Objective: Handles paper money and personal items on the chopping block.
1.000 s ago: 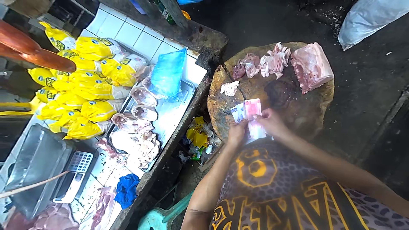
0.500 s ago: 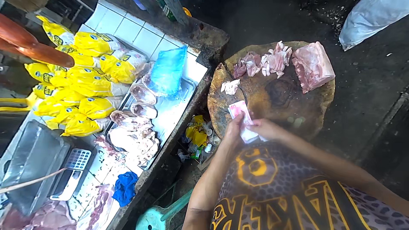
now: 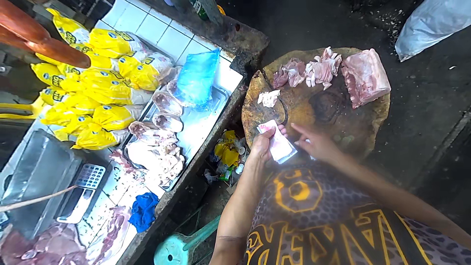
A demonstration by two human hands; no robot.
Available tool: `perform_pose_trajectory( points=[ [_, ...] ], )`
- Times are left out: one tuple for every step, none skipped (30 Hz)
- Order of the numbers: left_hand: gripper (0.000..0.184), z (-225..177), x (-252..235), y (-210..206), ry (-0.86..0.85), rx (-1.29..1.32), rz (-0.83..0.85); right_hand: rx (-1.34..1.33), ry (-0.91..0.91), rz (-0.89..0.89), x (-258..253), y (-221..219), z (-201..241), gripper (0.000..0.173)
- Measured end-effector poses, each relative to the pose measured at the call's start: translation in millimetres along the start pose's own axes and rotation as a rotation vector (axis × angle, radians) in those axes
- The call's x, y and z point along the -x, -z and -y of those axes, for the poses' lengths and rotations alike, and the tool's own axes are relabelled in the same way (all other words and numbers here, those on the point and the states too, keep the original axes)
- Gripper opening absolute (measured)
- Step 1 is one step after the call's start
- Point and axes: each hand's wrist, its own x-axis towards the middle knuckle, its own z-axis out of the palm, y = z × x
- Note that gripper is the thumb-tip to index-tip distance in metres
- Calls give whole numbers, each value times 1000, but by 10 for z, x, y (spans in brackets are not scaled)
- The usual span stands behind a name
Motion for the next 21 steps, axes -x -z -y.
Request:
perform_pose_trajectory(
  points=[
    [28, 10, 20, -19, 24, -36, -6, 79, 119, -21, 24, -37, -24, 55],
    [28, 31, 50, -42, 46, -93, 0, 120, 204, -27, 39, -75, -39, 53],
    [29, 55, 83, -49, 72, -141, 39, 111, 249, -33, 49, -121, -50, 48],
    [29, 72, 105, -65, 86, -169, 79, 69, 252, -31, 52, -152, -50, 40],
    [30, 88, 121, -79, 80, -182, 110, -1, 212, -20, 54, -161, -34, 30],
    [29, 101, 139, -89, 54, -184, 142, -76, 141, -15, 49, -155, -2, 19],
    [28, 113, 165, -102, 14, -193, 155, -148, 30, -3, 37, -134, 48, 21],
    [29, 129, 192, -110, -31, -220, 163, -205, -100, 34, 17, -95, 107, 28],
    [33, 158, 209, -111, -77, -275, 180, -256, -206, 78, -9, -48, 149, 33],
    [45, 184, 223, -109, -108, -323, 221, -302, -271, 108, -34, -19, 162, 35],
    [59, 208, 234, -120, -134, -361, 264, -334, -303, 121, -56, -9, 158, 35],
    [72, 226, 235, -128, -163, -406, 310, -345, -322, 124, -74, -8, 151, 36],
    [78, 239, 230, -122, -204, -459, 348, -344, -338, 121, -91, -11, 148, 36],
    [74, 254, 229, -105, -260, -535, 372, -345, -355, 119, -104, -19, 146, 35],
    [61, 267, 241, -93, -314, -625, 374, -351, -377, 120, -110, -28, 147, 33],
    [47, 283, 262, -109, -345, -681, 336, -359, -391, 119, -115, -37, 149, 30],
    [38, 315, 267, -128, -370, -703, 273, -371, -400, 117, -120, -47, 152, 31],
    [33, 345, 251, -133, -384, -690, 217, -409, -410, 114, -120, -56, 151, 34],
    [31, 354, 218, -139, -384, -632, 174, -461, -426, 110, -115, -54, 152, 37],
    [31, 337, 168, -166, -365, -535, 128, -501, -445, 96, -113, -47, 147, 40],
    [31, 309, 129, -180, -335, -435, 103, -521, -463, 79, -114, -40, 135, 43]
  ],
)
